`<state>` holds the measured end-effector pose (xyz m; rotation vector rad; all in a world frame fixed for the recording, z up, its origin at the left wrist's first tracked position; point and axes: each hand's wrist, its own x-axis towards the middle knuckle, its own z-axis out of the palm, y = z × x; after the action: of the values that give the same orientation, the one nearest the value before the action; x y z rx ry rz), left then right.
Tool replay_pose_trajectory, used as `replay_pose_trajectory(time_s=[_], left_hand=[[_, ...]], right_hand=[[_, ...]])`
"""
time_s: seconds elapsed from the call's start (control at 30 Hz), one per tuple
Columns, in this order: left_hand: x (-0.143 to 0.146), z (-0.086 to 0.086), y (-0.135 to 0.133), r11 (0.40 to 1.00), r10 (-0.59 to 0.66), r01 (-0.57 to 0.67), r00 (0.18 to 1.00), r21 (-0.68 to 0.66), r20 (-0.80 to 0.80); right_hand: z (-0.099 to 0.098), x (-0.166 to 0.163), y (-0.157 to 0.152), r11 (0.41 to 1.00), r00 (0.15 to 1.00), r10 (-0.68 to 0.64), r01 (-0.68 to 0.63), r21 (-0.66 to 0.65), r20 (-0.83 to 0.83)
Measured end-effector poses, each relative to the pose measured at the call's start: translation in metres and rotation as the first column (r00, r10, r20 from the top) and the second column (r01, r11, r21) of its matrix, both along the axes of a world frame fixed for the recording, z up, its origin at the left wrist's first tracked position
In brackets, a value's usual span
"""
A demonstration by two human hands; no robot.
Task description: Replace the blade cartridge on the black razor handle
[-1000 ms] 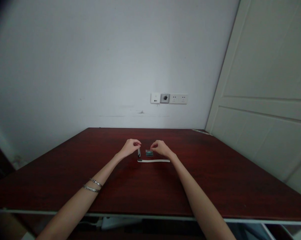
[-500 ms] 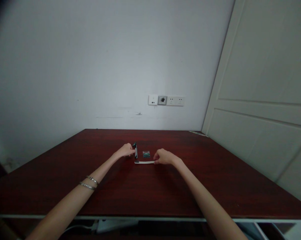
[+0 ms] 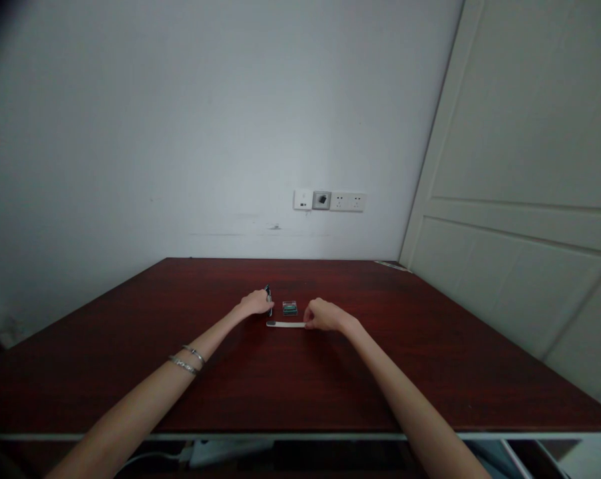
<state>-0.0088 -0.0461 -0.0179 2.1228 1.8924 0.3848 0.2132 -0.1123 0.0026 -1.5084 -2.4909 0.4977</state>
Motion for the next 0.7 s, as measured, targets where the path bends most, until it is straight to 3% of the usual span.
replay_pose_trajectory(time_s=[0.2, 0.37, 0.47, 0.57, 0.7], left_hand=[[0.006, 0.004, 0.000, 0.998, -0.001, -0.003, 0.998, -0.066, -0.066], [0.006, 0.007, -0.007, 0.999, -0.019, 0.014, 0.991, -0.039, -0.135], [0.005, 0.010, -0.012, 0.999, -0.021, 0.025, 0.983, 0.023, -0.182], [0.006, 0.017, -0.015, 0.997, -0.028, 0.041, 0.984, 0.068, -0.176], [0.010, 0.026, -0.017, 0.987, -0.056, 0.075, 0.989, 0.143, -0.136]], right_hand=[[0.004, 0.022, -0.002, 0.997, 0.988, 0.075, -0.079, -0.024, -0.136], [0.002, 0.062, 0.004, 0.987, 0.945, -0.161, 0.150, -0.060, -0.286], [-0.004, 0.088, 0.014, 0.921, 0.877, -0.382, 0.386, -0.045, -0.290], [-0.010, 0.109, 0.025, 0.804, 0.778, -0.570, 0.595, 0.017, -0.263], [-0.014, 0.127, 0.034, 0.715, 0.715, -0.677, 0.695, 0.074, -0.177]])
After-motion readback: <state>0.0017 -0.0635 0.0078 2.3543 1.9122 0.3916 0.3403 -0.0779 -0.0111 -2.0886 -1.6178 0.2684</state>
